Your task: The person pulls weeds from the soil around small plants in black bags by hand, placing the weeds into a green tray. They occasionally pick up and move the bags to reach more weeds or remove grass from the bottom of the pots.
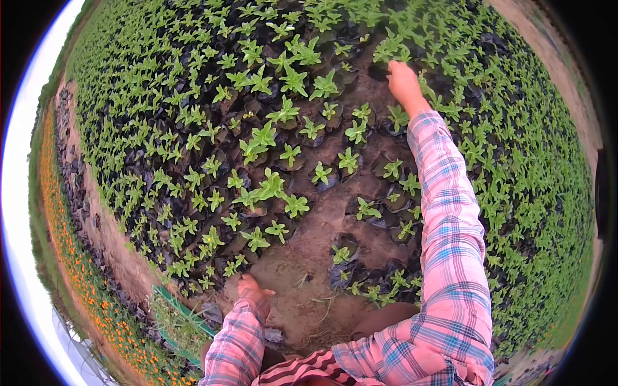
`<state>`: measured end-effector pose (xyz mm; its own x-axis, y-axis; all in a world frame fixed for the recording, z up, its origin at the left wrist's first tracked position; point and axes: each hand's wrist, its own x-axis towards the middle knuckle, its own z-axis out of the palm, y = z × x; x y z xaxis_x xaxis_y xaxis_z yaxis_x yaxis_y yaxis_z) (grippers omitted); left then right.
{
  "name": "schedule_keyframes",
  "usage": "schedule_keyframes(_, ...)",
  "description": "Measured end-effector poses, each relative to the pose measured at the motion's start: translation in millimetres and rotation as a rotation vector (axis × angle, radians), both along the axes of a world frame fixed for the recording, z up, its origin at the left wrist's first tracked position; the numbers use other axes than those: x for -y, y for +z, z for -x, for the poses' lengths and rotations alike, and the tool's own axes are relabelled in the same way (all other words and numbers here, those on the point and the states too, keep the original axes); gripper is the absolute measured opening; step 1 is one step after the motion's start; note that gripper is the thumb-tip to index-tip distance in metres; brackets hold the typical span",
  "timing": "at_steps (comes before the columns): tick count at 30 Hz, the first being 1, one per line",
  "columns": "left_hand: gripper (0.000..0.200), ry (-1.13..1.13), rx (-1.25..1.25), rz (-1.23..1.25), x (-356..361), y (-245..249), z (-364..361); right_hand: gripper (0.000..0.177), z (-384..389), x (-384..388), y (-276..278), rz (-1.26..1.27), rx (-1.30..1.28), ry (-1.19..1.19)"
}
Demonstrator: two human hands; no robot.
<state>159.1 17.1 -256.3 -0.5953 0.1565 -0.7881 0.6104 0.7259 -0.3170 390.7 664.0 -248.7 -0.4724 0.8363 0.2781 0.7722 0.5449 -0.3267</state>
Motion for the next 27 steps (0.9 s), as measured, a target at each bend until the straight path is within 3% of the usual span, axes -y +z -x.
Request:
schedule_keyframes(7, 0.121, 0.020, -0.018, -0.057, 5, -1, -1, 0.013, -25, 30, 53, 0.056, -0.097, 0.250)
schedule_keyframes(9, 0.122, 0.033, 0.002, -0.020, 4, -3, 1, 0.015, -27, 33, 46, 0.010, -0.024, 0.418)
schedule_keyframes(11, 0.122, 0.028, 0.016, -0.009, 2, -1, 3, 0.020, -26, 39, 30, 0.041, 0.201, 0.488)
schedule_keyframes(13, 0.123, 0.030, 0.026, 0.003, 1, 0, 4, 0.017, -26, 37, 36, 0.007, 0.242, 0.478)
schedule_keyframes(16, 0.125, 0.040, 0.035, -0.036, 3, 2, 1, 0.013, -27, 14, 51, 0.417, -0.340, 0.172)
schedule_keyframes(19, 0.128, 0.045, -0.001, -0.018, 5, -1, -2, 0.014, -33, -27, 35, 0.079, -0.211, 0.009)
schedule_keyframes(20, 0.128, 0.019, -0.006, -0.013, 9, -4, -1, 0.014, -32, -38, 29, 0.079, -0.212, 0.016)
schedule_keyframes(22, 0.128, 0.003, -0.017, -0.011, 8, -6, -2, 0.023, -26, -63, 6, 0.208, -0.238, -0.264)
schedule_keyframes(23, 0.128, 0.000, -0.002, 0.013, 4, -3, -1, 0.037, -27, -77, -5, 0.210, -0.178, -0.277)
schedule_keyframes(27, 0.126, -0.043, -0.008, 0.070, 5, -4, -1, 0.051, -10, -87, -7, 0.243, -0.264, -0.317)
